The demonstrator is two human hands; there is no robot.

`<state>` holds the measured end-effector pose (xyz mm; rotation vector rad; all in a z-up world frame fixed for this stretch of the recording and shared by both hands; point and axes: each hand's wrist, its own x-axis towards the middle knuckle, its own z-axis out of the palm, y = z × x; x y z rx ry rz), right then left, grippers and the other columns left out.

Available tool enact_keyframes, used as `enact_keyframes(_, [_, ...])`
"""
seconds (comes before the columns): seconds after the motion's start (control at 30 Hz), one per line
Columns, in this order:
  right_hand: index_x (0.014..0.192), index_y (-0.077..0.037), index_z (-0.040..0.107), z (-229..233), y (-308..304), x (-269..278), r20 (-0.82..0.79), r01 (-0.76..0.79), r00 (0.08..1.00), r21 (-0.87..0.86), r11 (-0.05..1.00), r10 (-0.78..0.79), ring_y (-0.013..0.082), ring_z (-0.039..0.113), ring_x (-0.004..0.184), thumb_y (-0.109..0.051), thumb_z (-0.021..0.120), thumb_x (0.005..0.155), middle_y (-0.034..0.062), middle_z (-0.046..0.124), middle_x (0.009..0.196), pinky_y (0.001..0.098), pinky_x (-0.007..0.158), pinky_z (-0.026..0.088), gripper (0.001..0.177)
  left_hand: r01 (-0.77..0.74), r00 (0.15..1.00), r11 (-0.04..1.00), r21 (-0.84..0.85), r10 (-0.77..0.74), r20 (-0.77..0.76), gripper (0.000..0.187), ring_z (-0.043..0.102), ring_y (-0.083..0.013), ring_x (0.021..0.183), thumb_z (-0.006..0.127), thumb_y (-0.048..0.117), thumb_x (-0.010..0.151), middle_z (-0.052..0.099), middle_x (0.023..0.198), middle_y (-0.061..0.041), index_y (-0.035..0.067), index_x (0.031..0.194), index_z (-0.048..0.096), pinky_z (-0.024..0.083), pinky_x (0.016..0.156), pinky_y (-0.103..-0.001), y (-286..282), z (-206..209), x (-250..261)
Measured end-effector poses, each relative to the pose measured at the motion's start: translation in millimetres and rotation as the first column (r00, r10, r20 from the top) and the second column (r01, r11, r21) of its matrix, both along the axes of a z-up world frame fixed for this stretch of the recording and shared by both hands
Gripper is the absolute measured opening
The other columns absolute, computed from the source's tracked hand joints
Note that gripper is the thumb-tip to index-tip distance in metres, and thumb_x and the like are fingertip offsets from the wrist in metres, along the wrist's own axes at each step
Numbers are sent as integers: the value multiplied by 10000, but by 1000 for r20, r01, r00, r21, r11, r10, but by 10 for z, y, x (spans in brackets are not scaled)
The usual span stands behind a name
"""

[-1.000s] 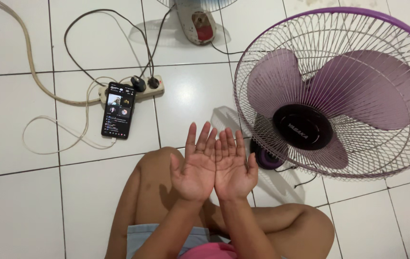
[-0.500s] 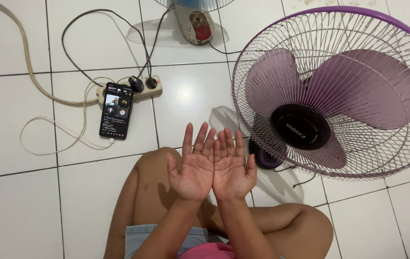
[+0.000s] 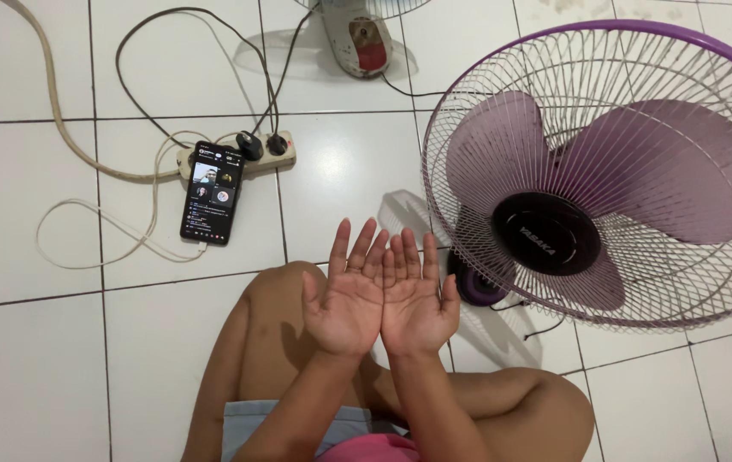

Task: The person disassembles a purple standing fan by hand. They remove the front grille, the fan blades, the rear grille, and the motor housing, placing each component on the floor.

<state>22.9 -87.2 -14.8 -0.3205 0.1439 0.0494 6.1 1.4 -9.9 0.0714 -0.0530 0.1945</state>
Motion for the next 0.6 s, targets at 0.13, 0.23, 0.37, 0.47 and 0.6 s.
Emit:
enact_keyframes(0.13, [1587,-24,318,-21,19,20,-10,2,1000,-6,1000,-2,334,461,1418,-411,434,1018,242,451,1545,450,1211,359,697,11,1000,1000,-21,-11,-1,879,313,-317,1525,423,641,988,299,1665,-197,85,1642,234,201,1290,-470,26,-28,8])
enact_keyframes(0.23, [1588,-25,318,-41,21,25,-14,2,1000,-20,1000,-3,333,459,1420,-413,442,1016,241,447,1548,450,1214,358,702,6,1000,1000,-21,-6,-4,883,316,-316,1524,422,639,989,303,1662,-204,72,1641,240,206,1289,-462,24,-54,20])
enact_keyframes(0.37, [1588,-34,319,-45,6,24,-10,0,1000,-27,1000,-1,333,461,1420,-412,457,1009,236,442,1551,449,1217,361,705,2,1000,1000,-18,-2,-11,873,323,-322,1520,419,628,1000,319,1652,-213,55,1636,248,218,1287,-453,7,-71,24])
enact_keyframes(0.47, [1584,-33,326,-39,7,27,-8,-1,1000,-33,999,0,332,469,1416,-405,465,999,235,440,1554,448,1214,363,708,6,1000,999,-41,-7,-10,824,345,-322,1514,396,591,1028,330,1643,-218,44,1629,261,235,1282,-451,-3,-87,27])
enact_keyframes(0.6, [1576,-35,332,-32,3,22,2,0,1000,-33,999,0,326,496,1378,-400,462,1003,237,459,1535,440,1197,381,692,12,999,1000,-21,-13,-53,689,398,-317,1472,392,467,1073,379,1610,-210,36,1602,296,299,1247,-449,-29,-149,38])
